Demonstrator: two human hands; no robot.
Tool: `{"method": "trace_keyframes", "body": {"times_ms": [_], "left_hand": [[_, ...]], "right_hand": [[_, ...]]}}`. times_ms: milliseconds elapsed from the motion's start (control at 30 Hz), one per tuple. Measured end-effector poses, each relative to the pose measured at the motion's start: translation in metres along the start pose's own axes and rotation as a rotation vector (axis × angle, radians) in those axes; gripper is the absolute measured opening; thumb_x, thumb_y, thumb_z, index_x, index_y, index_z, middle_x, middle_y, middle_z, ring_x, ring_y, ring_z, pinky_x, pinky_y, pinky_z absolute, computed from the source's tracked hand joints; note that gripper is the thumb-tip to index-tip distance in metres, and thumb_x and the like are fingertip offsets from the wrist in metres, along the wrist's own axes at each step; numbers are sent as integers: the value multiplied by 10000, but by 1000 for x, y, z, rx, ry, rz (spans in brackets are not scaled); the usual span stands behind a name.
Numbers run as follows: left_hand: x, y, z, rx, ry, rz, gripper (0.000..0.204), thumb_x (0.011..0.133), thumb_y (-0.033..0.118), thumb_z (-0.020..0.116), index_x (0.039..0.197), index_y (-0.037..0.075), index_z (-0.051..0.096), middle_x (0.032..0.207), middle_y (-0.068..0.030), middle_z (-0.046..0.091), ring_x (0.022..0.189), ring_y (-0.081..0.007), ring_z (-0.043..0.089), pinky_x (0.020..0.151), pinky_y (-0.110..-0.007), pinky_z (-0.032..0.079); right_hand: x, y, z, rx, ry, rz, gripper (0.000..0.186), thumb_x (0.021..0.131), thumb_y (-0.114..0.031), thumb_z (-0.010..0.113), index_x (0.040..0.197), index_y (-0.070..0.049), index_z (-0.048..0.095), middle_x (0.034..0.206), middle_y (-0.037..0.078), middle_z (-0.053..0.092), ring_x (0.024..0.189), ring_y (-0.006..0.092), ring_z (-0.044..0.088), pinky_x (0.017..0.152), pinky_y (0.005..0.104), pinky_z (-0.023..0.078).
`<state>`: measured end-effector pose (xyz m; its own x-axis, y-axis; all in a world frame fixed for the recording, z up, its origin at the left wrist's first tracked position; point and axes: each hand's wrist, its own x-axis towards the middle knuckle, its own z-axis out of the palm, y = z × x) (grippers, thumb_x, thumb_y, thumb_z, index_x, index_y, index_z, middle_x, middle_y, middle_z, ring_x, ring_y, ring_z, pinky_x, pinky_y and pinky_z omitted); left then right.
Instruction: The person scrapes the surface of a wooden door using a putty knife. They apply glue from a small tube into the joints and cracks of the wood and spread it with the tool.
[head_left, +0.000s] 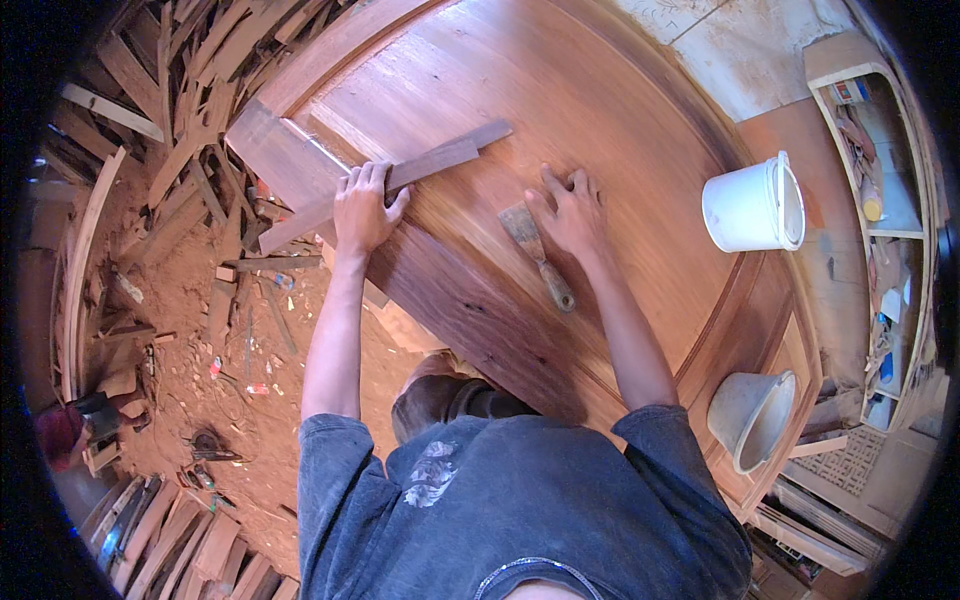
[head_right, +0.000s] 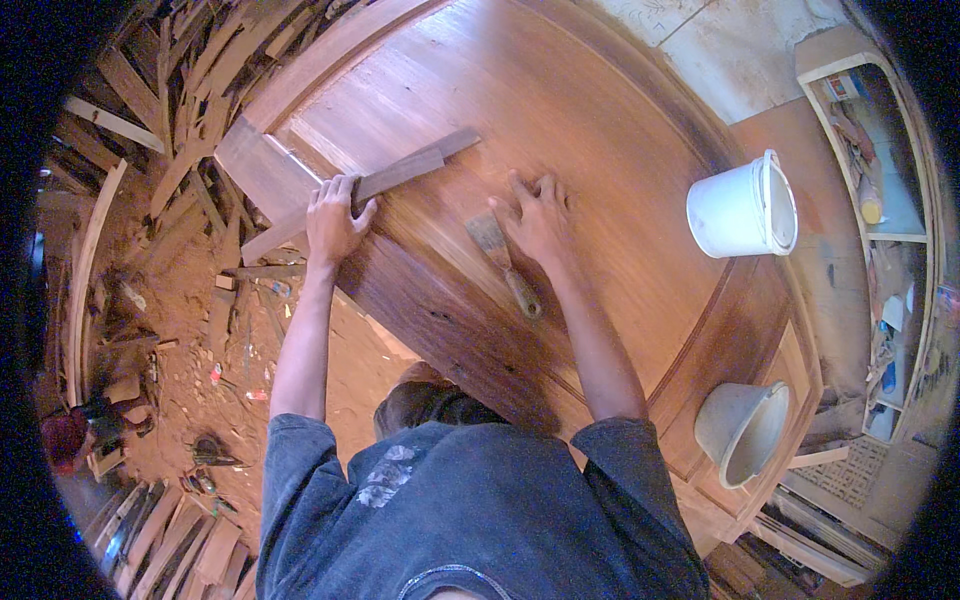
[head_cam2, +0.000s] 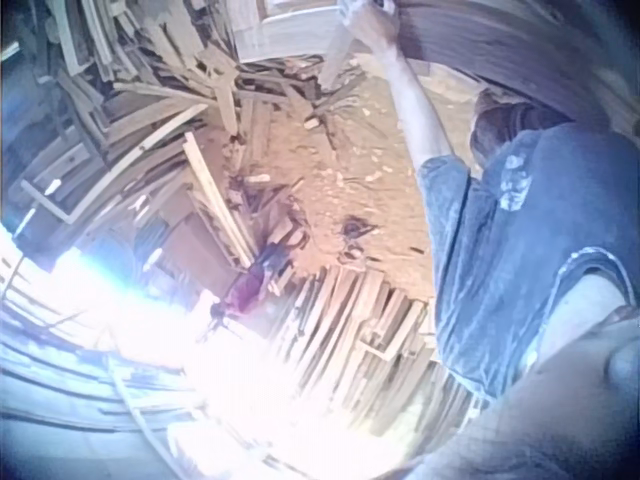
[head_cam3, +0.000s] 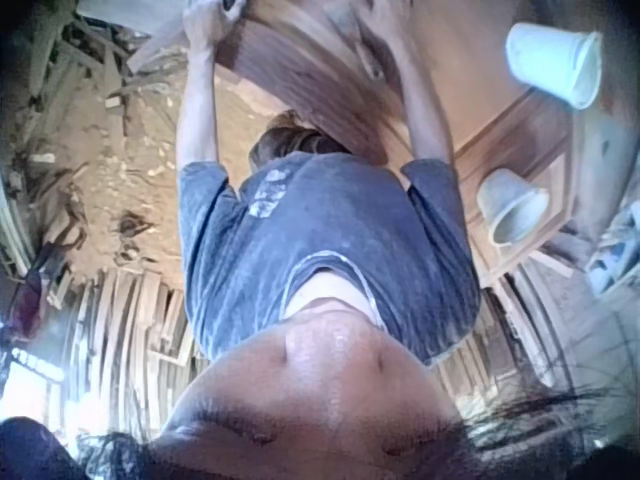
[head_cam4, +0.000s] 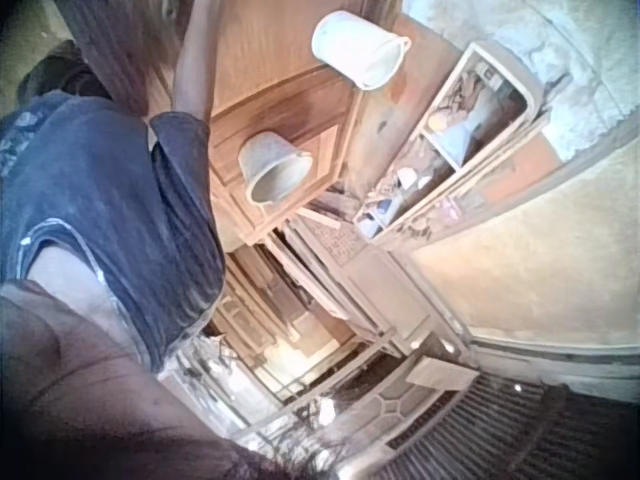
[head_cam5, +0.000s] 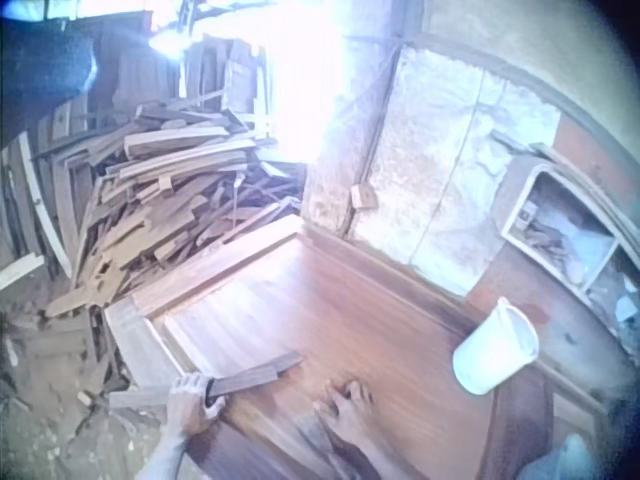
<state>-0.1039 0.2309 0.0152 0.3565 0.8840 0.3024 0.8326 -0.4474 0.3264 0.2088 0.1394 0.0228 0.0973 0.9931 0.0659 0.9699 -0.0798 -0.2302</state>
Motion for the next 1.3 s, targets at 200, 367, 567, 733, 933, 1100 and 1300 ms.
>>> {"method": "trace_keyframes", "body": {"times_ms": [200, 367, 567, 733, 933, 1100, 1300], "left_hand": [[-2, -2, 5, 6, 45, 29, 447, 824, 338, 686, 1145, 38, 607, 1084, -133, 638, 1053, -312, 584, 926, -426, 439], [-3, -3, 4, -2, 9, 5, 447, 832, 346, 677, 1143, 33, 610, 1107, -138, 639, 1070, -312, 582, 936, -423, 435], [-3, -5, 5, 22, 8, -10, 450, 831, 350, 676, 1149, 38, 612, 1111, -133, 639, 1071, -308, 582, 936, -423, 439], [-2, -5, 5, 18, 27, 26, 439, 826, 353, 680, 1137, 50, 617, 1106, -121, 644, 1061, -302, 591, 925, -423, 447], [-3, -2, 4, 16, 1, -9, 442, 827, 358, 681, 1135, 48, 618, 1109, -120, 646, 1059, -298, 594, 925, -419, 449], [-1, -4, 3, 10, 20, -1, 433, 831, 352, 678, 1135, 50, 616, 1079, -124, 642, 1058, -306, 590, 929, -426, 443], [-3, -6, 7, 4, 58, 15, 430, 831, 346, 678, 1136, 50, 612, 1082, -133, 641, 1067, -315, 587, 929, -432, 446]], "right_hand": [[1, -4, 0, 66, 30, 14, 578, 913, -544, 564, 1329, -146, 598, 1102, 193, 505, 1085, 376, 465, 976, 534, 381], [-1, -6, 12, 44, 60, 7, 559, 917, -526, 570, 1333, -152, 596, 1109, 198, 496, 1068, 378, 464, 945, 504, 407], [13, -12, 11, 6, 93, -8, 557, 923, -534, 557, 1323, -149, 605, 1104, 203, 505, 1066, 375, 474, 932, 503, 414], [3, -9, 11, 1, 23, 18, 554, 926, -544, 549, 1322, -162, 613, 1109, 192, 525, 1070, 354, 488, 947, 493, 414], [19, -18, 19, -36, 62, 5, 594, 920, -592, 525, 1340, -177, 596, 1136, 188, 517, 1094, 356, 489, 957, 491, 410], [21, -19, 11, 13, 39, 55, 685, 884, -646, 539, 1386, -181, 545, 1153, 198, 516, 1125, 377, 492, 968, 509, 400], [30, -33, 11, -70, 49, 24, 733, 863, -658, 554, 1384, -142, 530, 1204, 227, 518, 1163, 404, 486, 991, 539, 377]]}}
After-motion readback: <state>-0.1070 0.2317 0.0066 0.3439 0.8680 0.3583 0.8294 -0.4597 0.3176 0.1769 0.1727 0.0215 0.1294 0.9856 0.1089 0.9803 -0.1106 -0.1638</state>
